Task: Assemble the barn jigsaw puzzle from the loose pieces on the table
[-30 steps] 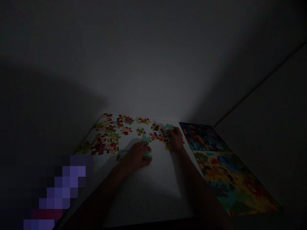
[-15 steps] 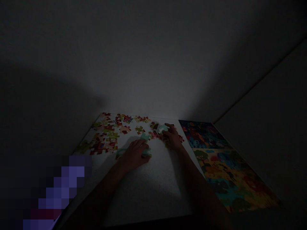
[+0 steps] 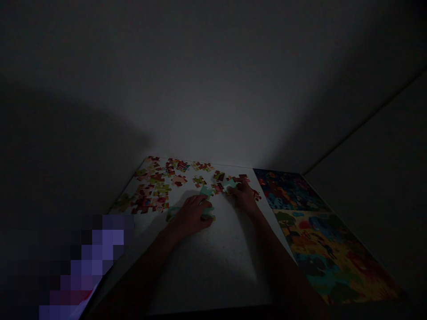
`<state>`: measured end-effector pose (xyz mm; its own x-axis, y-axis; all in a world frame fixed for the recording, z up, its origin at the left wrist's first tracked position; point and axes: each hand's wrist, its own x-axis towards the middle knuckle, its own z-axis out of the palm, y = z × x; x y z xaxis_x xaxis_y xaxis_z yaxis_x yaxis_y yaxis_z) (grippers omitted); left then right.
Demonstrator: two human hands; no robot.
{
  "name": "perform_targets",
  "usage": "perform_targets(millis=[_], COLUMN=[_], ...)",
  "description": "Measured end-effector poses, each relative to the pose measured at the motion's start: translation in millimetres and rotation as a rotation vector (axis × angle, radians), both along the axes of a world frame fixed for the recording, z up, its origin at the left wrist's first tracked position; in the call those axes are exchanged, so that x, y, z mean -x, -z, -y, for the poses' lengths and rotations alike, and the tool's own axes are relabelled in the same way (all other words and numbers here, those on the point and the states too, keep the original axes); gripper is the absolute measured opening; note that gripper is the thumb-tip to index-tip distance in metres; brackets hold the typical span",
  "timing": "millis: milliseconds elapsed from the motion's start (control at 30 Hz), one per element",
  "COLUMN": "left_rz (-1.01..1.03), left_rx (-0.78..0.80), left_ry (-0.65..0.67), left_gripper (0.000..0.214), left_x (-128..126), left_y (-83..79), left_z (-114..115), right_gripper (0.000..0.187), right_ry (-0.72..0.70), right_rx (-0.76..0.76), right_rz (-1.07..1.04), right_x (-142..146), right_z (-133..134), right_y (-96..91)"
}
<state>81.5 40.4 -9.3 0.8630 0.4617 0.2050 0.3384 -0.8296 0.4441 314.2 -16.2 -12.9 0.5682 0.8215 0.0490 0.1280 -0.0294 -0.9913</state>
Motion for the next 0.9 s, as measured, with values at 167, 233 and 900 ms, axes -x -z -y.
perform_targets(millis=[167, 233, 900], left_rz=[-0.01, -0.009, -0.027], left_rx=[0.005, 0.003, 0.008], left_ry=[0.008, 0.009, -0.037], left_gripper=[0.035, 0.035, 0.034], left_x=[1.4, 1.7, -5.0], left_y=[-1.0, -0.1, -0.8], left_z=[0.2, 0.0, 3.4], right_gripper=[0.045, 0.043, 0.037], right_ry=[-0.062, -0.08, -0.226], right_rx=[0.058, 0.048, 0.119], right_rz=[-0.077, -0.106, -0.028], right_x=[14.5, 17.9, 17.1], right_z=[23.1, 29.5, 33.0], right_y=[1.9, 2.1, -11.4])
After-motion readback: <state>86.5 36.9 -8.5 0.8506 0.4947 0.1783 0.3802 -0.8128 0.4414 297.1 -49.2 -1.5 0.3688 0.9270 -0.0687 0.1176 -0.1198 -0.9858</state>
